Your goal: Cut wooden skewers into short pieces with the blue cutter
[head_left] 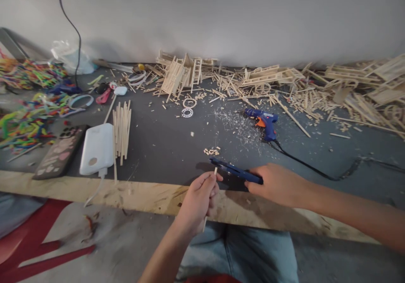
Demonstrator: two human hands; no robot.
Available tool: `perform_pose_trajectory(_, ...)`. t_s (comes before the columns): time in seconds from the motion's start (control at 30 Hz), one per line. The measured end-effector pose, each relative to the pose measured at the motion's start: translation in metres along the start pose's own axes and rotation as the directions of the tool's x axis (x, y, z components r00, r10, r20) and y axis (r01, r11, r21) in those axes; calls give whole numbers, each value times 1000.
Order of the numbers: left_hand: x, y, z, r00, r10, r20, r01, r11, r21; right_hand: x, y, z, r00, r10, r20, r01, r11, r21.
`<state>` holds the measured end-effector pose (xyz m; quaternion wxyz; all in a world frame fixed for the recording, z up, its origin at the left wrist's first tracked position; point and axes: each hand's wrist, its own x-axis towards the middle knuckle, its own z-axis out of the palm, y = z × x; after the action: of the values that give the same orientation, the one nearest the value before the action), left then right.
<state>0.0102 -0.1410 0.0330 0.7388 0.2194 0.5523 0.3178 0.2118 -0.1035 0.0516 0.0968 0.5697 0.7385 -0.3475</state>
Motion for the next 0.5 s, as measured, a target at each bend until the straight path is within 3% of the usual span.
perform_pose_trajectory(0.2, -2, -6, 0, 997, 56, 54, -53, 996, -67, -10, -2, -1, 1000, 23, -13, -23, 1000, 18)
perform_pose_trajectory(0.5, -12, -16, 13, 959, 277, 57, -273, 960, -56, -33, -19, -3, 996, -15, -86, 22, 996, 84)
